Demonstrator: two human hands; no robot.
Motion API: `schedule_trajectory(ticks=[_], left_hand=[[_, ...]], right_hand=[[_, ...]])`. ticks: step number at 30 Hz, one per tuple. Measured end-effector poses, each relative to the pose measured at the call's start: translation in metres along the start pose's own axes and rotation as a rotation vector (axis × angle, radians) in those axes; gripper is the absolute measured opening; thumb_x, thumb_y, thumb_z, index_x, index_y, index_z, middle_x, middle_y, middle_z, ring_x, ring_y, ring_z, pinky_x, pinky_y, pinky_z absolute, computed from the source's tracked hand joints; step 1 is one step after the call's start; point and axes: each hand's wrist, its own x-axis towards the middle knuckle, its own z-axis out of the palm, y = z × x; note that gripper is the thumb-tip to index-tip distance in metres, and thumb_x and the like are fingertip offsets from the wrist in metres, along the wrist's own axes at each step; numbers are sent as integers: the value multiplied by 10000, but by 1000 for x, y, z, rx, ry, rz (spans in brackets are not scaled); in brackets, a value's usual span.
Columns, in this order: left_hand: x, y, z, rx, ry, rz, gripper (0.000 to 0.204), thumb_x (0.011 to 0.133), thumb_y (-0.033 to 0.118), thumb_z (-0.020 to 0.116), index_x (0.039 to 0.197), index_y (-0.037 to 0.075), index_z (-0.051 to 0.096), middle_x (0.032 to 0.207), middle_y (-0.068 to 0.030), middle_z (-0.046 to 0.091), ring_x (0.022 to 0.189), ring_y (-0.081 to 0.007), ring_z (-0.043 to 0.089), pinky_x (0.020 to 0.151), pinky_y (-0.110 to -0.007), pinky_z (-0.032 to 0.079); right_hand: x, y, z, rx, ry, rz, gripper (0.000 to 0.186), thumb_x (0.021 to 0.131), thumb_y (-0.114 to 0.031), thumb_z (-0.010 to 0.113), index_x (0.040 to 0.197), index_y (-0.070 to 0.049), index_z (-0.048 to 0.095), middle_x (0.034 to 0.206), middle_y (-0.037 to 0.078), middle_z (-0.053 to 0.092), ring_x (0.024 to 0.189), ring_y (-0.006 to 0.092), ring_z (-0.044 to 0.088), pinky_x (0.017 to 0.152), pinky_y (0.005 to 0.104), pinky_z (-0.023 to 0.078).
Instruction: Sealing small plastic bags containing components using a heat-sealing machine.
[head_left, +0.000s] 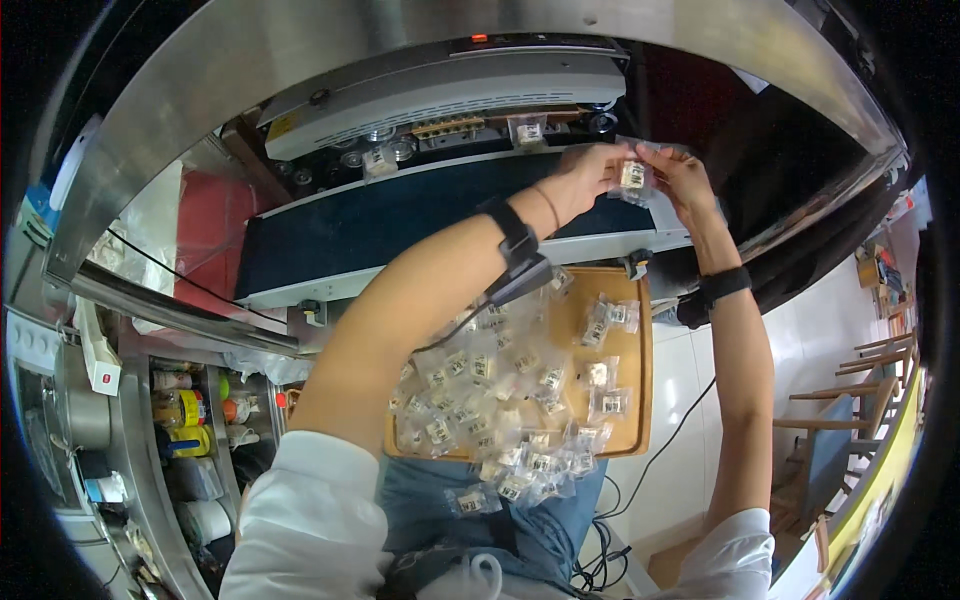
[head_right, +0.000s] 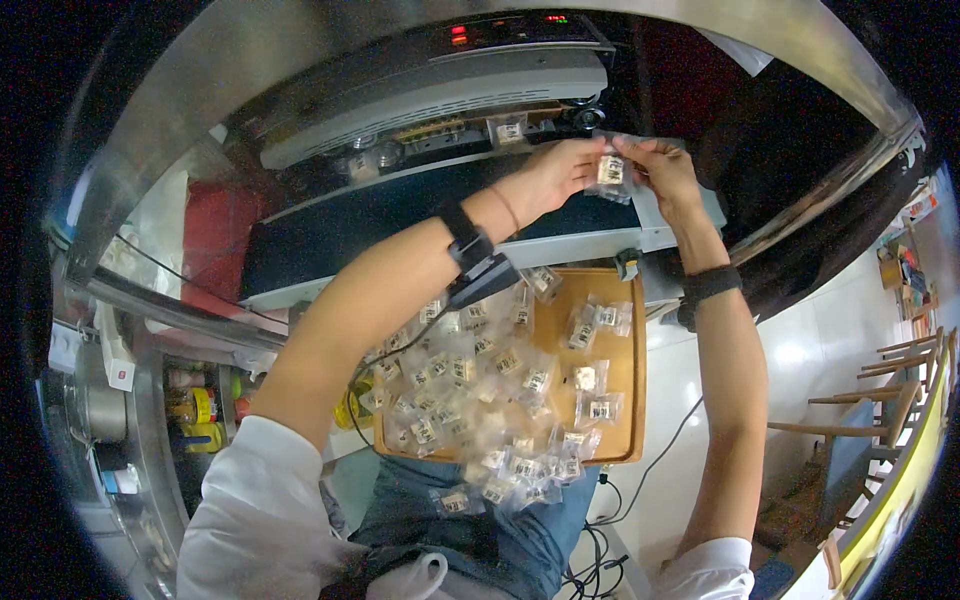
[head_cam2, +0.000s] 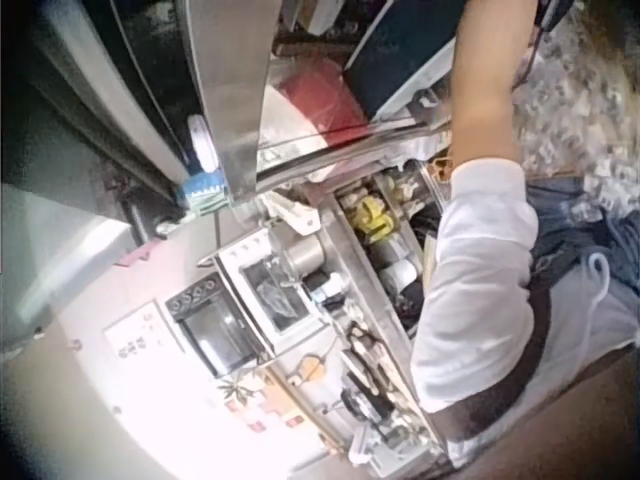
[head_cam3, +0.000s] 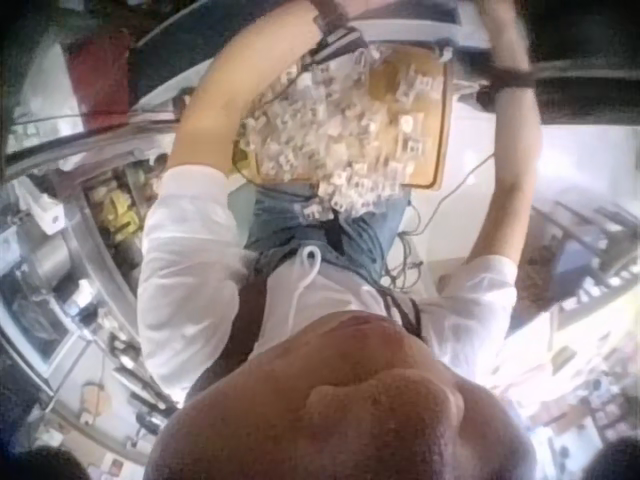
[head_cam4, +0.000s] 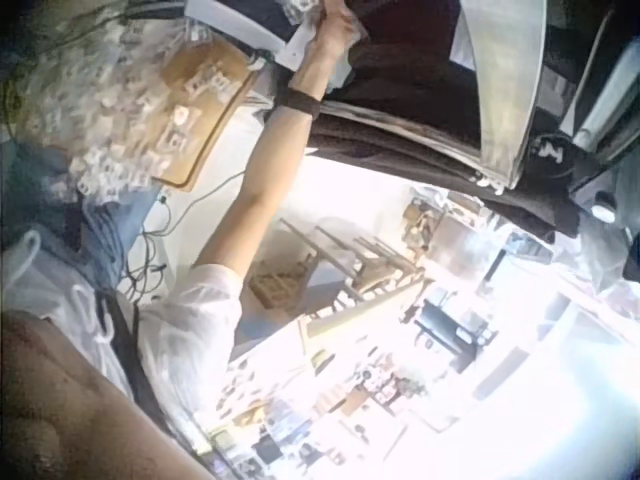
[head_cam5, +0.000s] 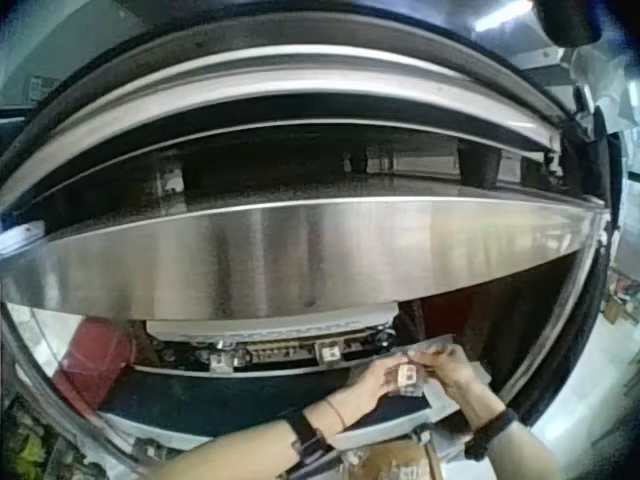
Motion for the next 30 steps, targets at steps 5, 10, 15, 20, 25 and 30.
schedule_trajectory(ticks=[5, 10, 15, 20, 25, 30], left_hand=[[51, -4, -6, -164, 23, -85, 232, 844, 244, 483, 952, 44, 532, 987, -84, 539, 925, -217, 508, 824, -328, 433], [68, -6, -4, -79, 86, -149, 202, 845, 164, 472, 949, -3, 519, 983, -111, 529, 931, -239, 511, 857, -333, 442], [69, -13, -7, -118, 148, 29, 180, 828, 126, 491, 935, -16, 519, 913, -115, 572, 870, -234, 560, 809, -300, 477], [69, -16, -25, -214, 321, 177, 105, 799, 75, 532, 871, -1, 542, 882, -91, 584, 800, -213, 587, 718, -269, 500], [73, -22, -23, -159, 358, 126, 208, 816, 178, 530, 916, -5, 522, 932, -115, 581, 812, -228, 600, 667, -243, 514], [51, 2, -53, -118, 400, 154, 248, 726, 130, 633, 904, -19, 545, 812, -135, 591, 583, -239, 596, 507, -289, 529]], right_hand=[[48, 0, -4, 82, 102, -53, 119, 694, -114, 693, 715, -39, 604, 706, 50, 604, 583, 120, 543, 515, 231, 425], [79, 2, -4, 31, 81, -56, 122, 715, -172, 676, 780, -71, 649, 674, -14, 581, 512, 46, 460, 399, 214, 305], [99, 7, 11, -74, 196, 30, 168, 703, -159, 685, 796, -26, 641, 693, 27, 591, 563, 101, 505, 492, 249, 390], [39, 7, 11, -56, 179, -228, 199, 748, -207, 645, 819, -28, 596, 699, 17, 566, 599, 100, 501, 572, 238, 407], [-107, 31, 3, -402, 50, -251, 141, 793, -103, 568, 911, -27, 556, 792, 9, 570, 677, 64, 496, 609, 198, 397], [-171, 85, 63, -378, -234, -5, 176, 767, -148, 604, 875, -15, 562, 791, 60, 579, 648, 102, 535, 575, 227, 426]])
